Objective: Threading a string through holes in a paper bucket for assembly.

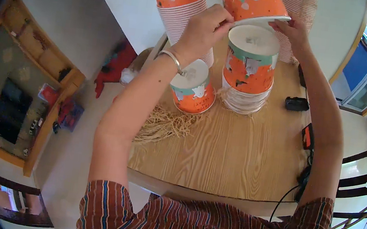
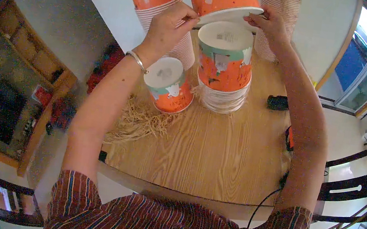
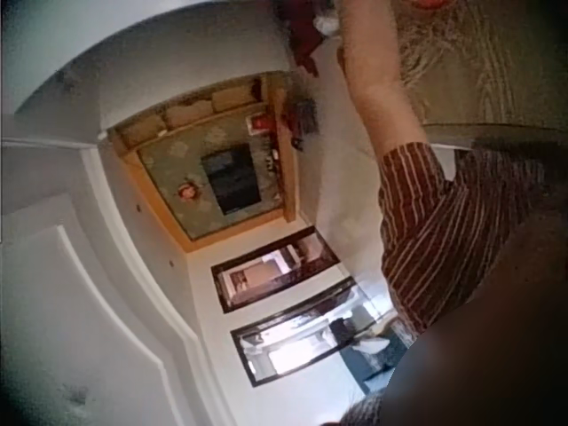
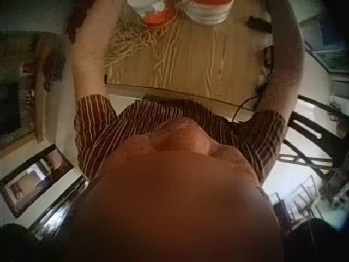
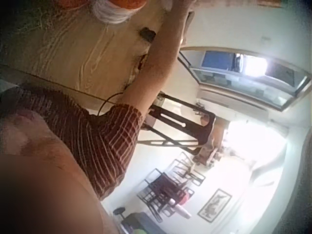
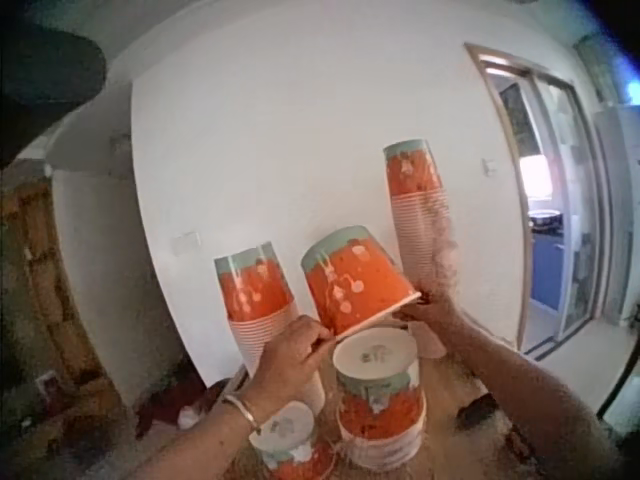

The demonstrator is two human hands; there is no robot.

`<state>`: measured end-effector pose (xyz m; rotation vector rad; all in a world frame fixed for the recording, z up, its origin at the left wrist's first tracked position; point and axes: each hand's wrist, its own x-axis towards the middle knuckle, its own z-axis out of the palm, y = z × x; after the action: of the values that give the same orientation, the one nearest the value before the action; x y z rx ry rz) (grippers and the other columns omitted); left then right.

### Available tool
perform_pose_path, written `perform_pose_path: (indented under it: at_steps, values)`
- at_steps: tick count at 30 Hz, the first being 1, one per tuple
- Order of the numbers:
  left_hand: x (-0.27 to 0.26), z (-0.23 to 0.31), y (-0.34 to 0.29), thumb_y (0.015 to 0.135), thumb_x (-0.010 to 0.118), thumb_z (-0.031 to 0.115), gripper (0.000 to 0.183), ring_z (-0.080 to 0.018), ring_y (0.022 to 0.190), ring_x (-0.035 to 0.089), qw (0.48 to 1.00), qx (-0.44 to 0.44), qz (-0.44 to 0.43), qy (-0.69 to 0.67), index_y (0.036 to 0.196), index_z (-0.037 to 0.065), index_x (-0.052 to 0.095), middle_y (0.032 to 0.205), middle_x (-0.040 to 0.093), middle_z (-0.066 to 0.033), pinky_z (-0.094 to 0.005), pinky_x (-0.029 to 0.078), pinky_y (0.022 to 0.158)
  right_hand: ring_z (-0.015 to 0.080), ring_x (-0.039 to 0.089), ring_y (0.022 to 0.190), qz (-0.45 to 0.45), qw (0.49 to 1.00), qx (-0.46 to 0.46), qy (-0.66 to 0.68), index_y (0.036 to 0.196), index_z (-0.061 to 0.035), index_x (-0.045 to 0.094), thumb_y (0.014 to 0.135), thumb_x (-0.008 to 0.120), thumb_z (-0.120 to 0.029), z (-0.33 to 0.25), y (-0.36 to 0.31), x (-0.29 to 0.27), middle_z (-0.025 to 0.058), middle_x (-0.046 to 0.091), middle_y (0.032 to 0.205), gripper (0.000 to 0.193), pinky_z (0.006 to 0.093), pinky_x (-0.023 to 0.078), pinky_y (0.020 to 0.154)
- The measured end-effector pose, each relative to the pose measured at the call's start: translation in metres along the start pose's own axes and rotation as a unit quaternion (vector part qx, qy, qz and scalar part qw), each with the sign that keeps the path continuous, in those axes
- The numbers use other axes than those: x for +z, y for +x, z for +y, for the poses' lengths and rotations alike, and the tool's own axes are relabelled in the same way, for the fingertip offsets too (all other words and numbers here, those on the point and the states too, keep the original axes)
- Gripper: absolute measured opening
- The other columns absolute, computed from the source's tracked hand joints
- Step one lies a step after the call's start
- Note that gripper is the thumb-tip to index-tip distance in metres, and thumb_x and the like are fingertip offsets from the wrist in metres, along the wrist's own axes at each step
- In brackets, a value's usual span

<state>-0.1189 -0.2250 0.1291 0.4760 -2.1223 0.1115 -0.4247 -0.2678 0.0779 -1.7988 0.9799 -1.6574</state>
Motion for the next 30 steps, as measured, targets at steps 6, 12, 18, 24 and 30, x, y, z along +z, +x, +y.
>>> perform_pose_path:
  at_steps: [6,12,18,24,30]
  values:
    - [0.007,0.000,-0.014,0.083,0.066,0.009,0.011,-0.0261,0.076,0.063,0.996,0.090,-0.009,0.023,0.089,0.006,0.057,0.085,0.059,-0.0066,-0.0338,0.051,0.063,0.0128,0.062,0.101,0.004,0.999,0.044,0.022,0.133,-0.0056,0.052,0.090,0.065,-0.015,0.024,-0.018,-0.002,0.0054,0.064,0.117,0.046,0.0289,0.049,0.088]
    - [0.006,0.010,-0.033,0.081,0.069,0.008,0.013,-0.0254,0.081,0.064,0.990,0.110,-0.045,0.070,0.091,0.006,0.061,0.088,0.062,-0.0077,-0.0330,0.052,0.070,0.0187,0.055,0.116,0.047,0.995,0.068,0.053,0.128,-0.0042,0.055,0.087,0.068,-0.017,0.035,-0.043,0.016,0.0084,0.059,0.126,0.045,0.0341,0.041,0.102]
    - [0.014,0.012,-0.060,0.079,0.070,0.011,0.017,-0.0234,0.084,0.064,0.967,0.214,-0.054,0.126,0.092,0.006,0.061,0.090,0.062,-0.0074,-0.0333,0.054,0.071,0.0180,0.059,0.109,-0.022,0.991,0.037,0.127,0.126,-0.0035,0.058,0.089,0.066,-0.018,0.035,-0.052,0.014,0.0081,0.063,0.121,0.041,0.0335,0.046,0.096]
    - [0.025,0.023,-0.081,0.076,0.067,0.012,0.020,-0.0233,0.085,0.064,0.963,0.214,-0.074,0.149,0.095,0.009,0.063,0.094,0.062,-0.0062,-0.0336,0.054,0.072,0.0171,0.060,0.108,-0.060,0.985,0.123,0.109,0.126,-0.0031,0.057,0.091,0.062,-0.016,0.050,-0.056,0.005,0.0070,0.063,0.121,0.037,0.0328,0.047,0.096]
    - [0.031,0.022,-0.093,0.076,0.067,0.012,0.022,-0.0233,0.083,0.064,0.960,0.216,-0.064,0.164,0.097,0.009,0.063,0.094,0.061,-0.0064,-0.0345,0.054,0.069,0.0181,0.060,0.110,-0.087,0.956,0.191,0.207,0.126,-0.0041,0.057,0.095,0.055,-0.016,0.048,-0.059,0.007,0.0076,0.062,0.123,0.033,0.0336,0.047,0.097]
